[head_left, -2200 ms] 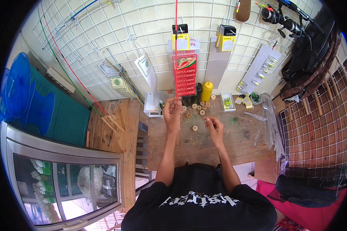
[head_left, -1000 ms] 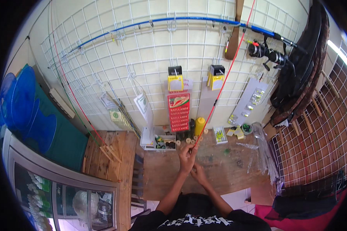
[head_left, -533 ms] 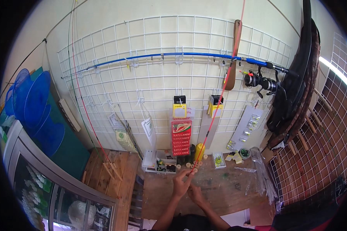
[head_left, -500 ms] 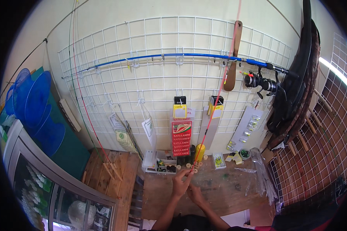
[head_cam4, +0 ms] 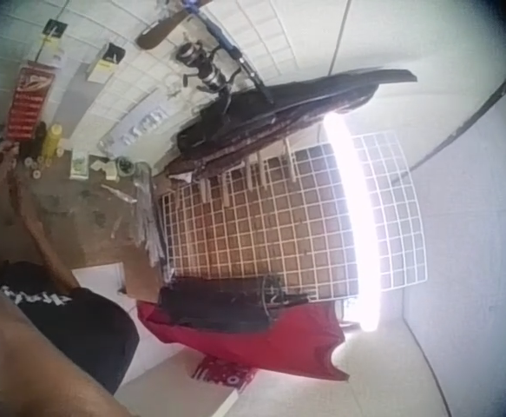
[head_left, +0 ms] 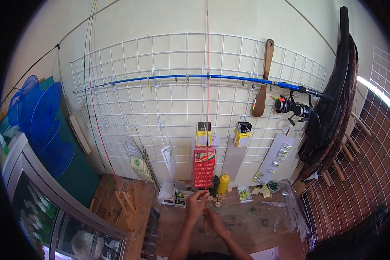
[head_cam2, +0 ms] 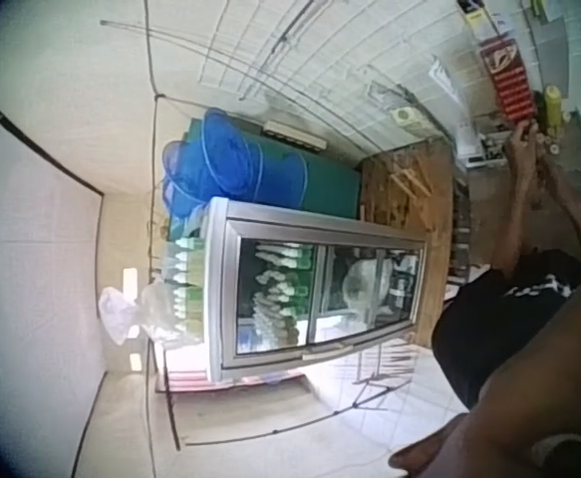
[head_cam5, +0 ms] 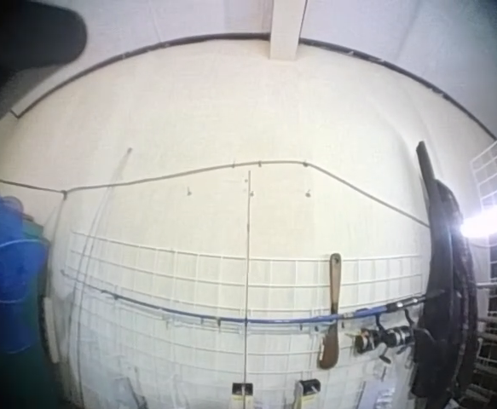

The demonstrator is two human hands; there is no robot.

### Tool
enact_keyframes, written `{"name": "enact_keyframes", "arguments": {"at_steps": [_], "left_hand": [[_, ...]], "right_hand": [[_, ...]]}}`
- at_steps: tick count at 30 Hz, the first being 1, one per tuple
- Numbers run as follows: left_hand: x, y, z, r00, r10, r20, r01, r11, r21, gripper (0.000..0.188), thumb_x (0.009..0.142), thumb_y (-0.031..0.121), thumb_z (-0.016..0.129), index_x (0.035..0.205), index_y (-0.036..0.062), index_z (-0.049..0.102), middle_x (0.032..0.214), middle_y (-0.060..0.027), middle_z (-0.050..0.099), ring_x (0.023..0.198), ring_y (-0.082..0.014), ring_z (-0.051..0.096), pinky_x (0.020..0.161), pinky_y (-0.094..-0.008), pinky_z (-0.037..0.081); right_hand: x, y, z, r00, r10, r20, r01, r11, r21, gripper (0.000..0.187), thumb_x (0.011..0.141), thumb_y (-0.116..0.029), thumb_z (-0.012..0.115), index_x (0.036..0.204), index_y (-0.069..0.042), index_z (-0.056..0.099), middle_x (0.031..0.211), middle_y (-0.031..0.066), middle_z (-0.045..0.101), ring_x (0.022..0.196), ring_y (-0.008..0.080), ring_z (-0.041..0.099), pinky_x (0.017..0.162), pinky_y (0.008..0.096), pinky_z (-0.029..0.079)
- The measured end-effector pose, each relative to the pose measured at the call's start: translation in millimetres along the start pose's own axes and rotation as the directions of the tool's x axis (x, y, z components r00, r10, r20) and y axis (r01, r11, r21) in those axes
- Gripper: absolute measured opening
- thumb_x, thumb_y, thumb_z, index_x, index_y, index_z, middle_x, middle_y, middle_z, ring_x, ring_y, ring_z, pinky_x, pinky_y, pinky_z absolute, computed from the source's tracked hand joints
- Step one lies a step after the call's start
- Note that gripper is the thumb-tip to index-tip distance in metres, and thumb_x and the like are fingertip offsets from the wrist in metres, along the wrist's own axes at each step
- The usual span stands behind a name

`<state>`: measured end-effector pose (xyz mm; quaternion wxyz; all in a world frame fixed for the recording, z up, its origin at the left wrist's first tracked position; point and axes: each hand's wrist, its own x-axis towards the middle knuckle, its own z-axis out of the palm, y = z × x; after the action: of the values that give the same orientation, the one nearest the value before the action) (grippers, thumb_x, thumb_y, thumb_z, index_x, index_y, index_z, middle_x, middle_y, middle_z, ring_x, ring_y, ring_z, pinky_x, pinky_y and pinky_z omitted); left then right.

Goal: Attach small components and a float to a fishing line on a rod.

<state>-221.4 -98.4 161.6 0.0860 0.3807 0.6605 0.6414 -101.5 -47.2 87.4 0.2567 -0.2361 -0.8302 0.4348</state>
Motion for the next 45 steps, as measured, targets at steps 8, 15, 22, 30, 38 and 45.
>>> {"name": "enact_keyframes", "arguments": {"at_steps": [8,15,22,30,38,45], "left_hand": [[-10.5,-3.5,-3.2,1.000,-0.001,-0.002,0.001,1.000,0.001,0.025,0.088,0.014,0.065,0.109,0.0018,0.063,0.079,-0.0064,0.068,0.069,-0.0104,0.065,0.061,-0.0260,0.051],[-12.8,-11.4,-12.9,0.999,-0.047,-0.021,0.049,0.992,0.114,0.042,0.082,0.019,0.071,0.120,0.0080,0.058,0.084,-0.0099,0.067,0.073,-0.0181,0.064,0.065,-0.0316,0.050],[-38.5,-27.9,-32.0,0.971,-0.216,0.104,0.213,0.976,0.037,0.055,0.078,0.017,0.075,0.127,0.0081,0.052,0.100,-0.0119,0.066,0.081,-0.0207,0.065,0.071,-0.0332,0.053],[-105.5,-69.0,-40.3,0.829,-0.513,0.224,0.472,0.856,0.213,0.075,0.075,0.028,0.076,0.138,0.0100,0.038,0.120,-0.0193,0.055,0.097,-0.0283,0.061,0.082,-0.0371,0.050],[-133.0,-75.0,-34.3,0.771,-0.545,0.330,0.474,0.837,0.274,0.076,0.080,0.035,0.072,0.140,0.0092,0.034,0.123,-0.0205,0.053,0.097,-0.0294,0.061,0.084,-0.0390,0.050],[-155.4,-74.1,-42.4,0.791,-0.532,0.302,0.423,0.832,0.358,0.065,0.083,0.037,0.068,0.134,0.0058,0.042,0.116,-0.0209,0.056,0.094,-0.0270,0.062,0.081,-0.0364,0.050]], "right_hand": [[-14.6,18.0,-3.3,0.999,-0.010,0.031,0.008,0.999,0.052,0.023,0.092,-0.009,0.052,0.112,-0.002,0.057,0.091,0.0225,0.066,0.092,0.0383,0.064,0.074,0.0414,0.051],[-20.0,92.9,5.4,0.962,0.025,-0.272,-0.036,0.999,-0.036,0.017,0.089,-0.007,0.053,0.105,-0.002,0.059,0.096,0.0193,0.064,0.090,0.0335,0.065,0.076,0.0391,0.050],[-45.5,145.0,26.6,0.907,0.185,-0.379,-0.243,0.964,-0.111,0.024,0.080,0.008,0.050,0.101,-0.002,0.057,0.093,0.0111,0.058,0.078,0.0217,0.059,0.070,0.0329,0.049],[-51.4,127.5,49.9,0.968,0.115,-0.221,-0.157,0.970,-0.184,0.043,0.075,0.001,0.064,0.116,-0.007,0.052,0.111,0.0169,0.051,0.101,0.0324,0.054,0.084,0.0388,0.047],[-30.3,118.6,48.0,0.964,0.233,-0.124,-0.261,0.913,-0.314,0.040,0.074,-0.004,0.068,0.111,-0.008,0.055,0.108,0.0204,0.052,0.100,0.0390,0.055,0.085,0.0436,0.046],[-75.3,109.9,20.7,0.974,0.087,-0.211,-0.122,0.979,-0.162,0.028,0.075,-0.002,0.068,0.101,-0.001,0.058,0.096,0.0181,0.059,0.087,0.0313,0.063,0.073,0.0355,0.051]]}}
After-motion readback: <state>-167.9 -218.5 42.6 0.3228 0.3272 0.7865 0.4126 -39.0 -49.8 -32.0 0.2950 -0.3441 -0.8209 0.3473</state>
